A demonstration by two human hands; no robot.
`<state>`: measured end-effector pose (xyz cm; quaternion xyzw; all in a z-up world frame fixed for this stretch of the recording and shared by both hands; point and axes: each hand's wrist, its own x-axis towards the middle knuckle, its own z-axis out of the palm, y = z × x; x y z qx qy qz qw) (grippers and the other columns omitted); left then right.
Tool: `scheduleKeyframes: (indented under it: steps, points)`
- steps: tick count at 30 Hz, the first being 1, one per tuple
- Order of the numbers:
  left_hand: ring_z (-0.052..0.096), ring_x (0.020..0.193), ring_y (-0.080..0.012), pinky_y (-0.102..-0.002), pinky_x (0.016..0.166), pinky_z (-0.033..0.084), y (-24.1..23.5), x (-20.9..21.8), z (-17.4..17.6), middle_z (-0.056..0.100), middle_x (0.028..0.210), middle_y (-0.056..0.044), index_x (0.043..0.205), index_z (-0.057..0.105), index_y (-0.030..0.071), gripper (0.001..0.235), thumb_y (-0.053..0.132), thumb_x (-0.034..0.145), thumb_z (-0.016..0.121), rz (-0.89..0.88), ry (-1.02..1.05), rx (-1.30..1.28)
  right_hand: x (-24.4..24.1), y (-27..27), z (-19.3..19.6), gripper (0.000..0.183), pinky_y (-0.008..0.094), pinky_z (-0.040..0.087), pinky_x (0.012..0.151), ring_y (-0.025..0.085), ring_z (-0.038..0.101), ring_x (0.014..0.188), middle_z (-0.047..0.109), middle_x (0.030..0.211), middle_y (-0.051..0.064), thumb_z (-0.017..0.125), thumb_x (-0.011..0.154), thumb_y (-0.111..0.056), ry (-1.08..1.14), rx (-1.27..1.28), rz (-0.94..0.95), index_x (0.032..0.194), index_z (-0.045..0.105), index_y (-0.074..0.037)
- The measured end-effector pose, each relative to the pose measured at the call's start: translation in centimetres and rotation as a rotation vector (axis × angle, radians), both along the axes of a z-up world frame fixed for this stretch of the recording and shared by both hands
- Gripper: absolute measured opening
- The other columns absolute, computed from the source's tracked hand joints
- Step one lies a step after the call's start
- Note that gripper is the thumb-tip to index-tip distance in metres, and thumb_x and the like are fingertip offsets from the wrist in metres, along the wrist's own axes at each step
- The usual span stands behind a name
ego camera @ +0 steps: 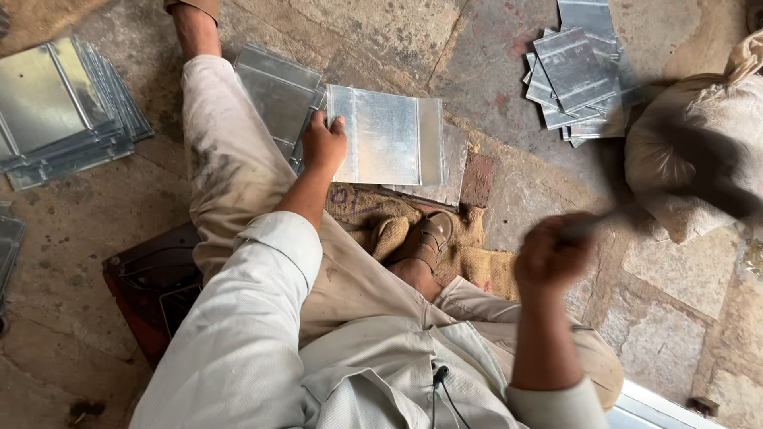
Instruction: The person hammers several metal sheets one at a time on a small anvil while sitting on the floor.
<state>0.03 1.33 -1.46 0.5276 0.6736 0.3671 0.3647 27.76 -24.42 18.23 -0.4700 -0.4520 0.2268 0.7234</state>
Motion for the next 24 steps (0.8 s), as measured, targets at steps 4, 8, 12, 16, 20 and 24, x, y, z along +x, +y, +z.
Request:
scheduleKeyframes:
  steps: [4, 8, 12, 16, 20, 24]
  points:
    - [0.068, 0.103, -0.0447, -0.050, 0.087, 0.053, 0.5, 0.2, -0.1, 0.072, 0.108, -0.025, 0.115, 0.063, 0.000, 0.036, 0.029, 0.095, 0.070, 0.010, -0.002, 0.069, 1.7, -0.5, -2.5, 0.011, 0.033, 0.044, 0.045, 0.017, 0.052, 0.055, 0.052, 0.070, 0.005, 0.049, 0.110, -0.007, -0.412, 0.204, -0.250, 0.101, 0.044, -0.011]
    - [0.067, 0.103, -0.0458, -0.051, 0.085, 0.053, 0.3, 0.1, 0.2, 0.071, 0.108, -0.026, 0.115, 0.062, -0.002, 0.038, 0.029, 0.095, 0.070, 0.017, 0.009, 0.080, -0.9, -2.3, -10.0, 0.016, 0.043, 0.045, 0.052, 0.029, 0.050, 0.058, 0.049, 0.069, 0.011, 0.046, 0.111, -0.010, -0.766, -0.343, -0.268, 0.096, 0.044, -0.013]
    - [0.067, 0.103, -0.0455, -0.051, 0.086, 0.052, 0.0, -0.2, 0.9, 0.072, 0.107, -0.025, 0.110, 0.065, 0.000, 0.033, 0.029, 0.097, 0.069, -0.039, 0.001, 0.023, -2.9, -3.6, -11.7, 0.014, 0.046, 0.049, 0.048, 0.031, 0.061, 0.052, 0.062, 0.064, 0.017, 0.059, 0.092, -0.007, -0.907, -0.856, 0.025, 0.104, 0.055, -0.002]
    - [0.068, 0.103, -0.0447, -0.051, 0.086, 0.053, 0.4, -0.3, 1.1, 0.071, 0.107, -0.025, 0.112, 0.064, 0.000, 0.033, 0.029, 0.096, 0.069, -0.036, -0.018, 0.030, -2.0, -3.7, -8.9, 0.008, 0.038, 0.043, 0.042, 0.021, 0.056, 0.046, 0.059, 0.063, 0.011, 0.059, 0.097, -0.008, -0.751, -0.741, -0.087, 0.100, 0.053, -0.004]
    - [0.067, 0.104, -0.0458, -0.051, 0.087, 0.052, -0.2, -0.3, 0.4, 0.071, 0.107, -0.026, 0.111, 0.065, 0.000, 0.032, 0.029, 0.097, 0.069, -0.051, 0.048, 0.043, -0.7, -3.8, -8.8, 0.010, 0.036, 0.041, 0.044, 0.020, 0.053, 0.048, 0.055, 0.064, 0.010, 0.059, 0.101, -0.009, -0.731, -0.456, -0.179, 0.100, 0.050, -0.004]
    - [0.066, 0.106, -0.0455, -0.051, 0.088, 0.052, 0.3, -0.3, 1.1, 0.070, 0.110, -0.027, 0.119, 0.062, -0.002, 0.041, 0.031, 0.096, 0.070, -0.042, 0.067, 0.066, -1.1, -3.7, -12.4, 0.015, 0.038, 0.042, 0.046, 0.021, 0.054, 0.050, 0.055, 0.064, 0.010, 0.062, 0.101, -0.012, -0.413, -0.519, -0.029, 0.103, 0.049, -0.004]
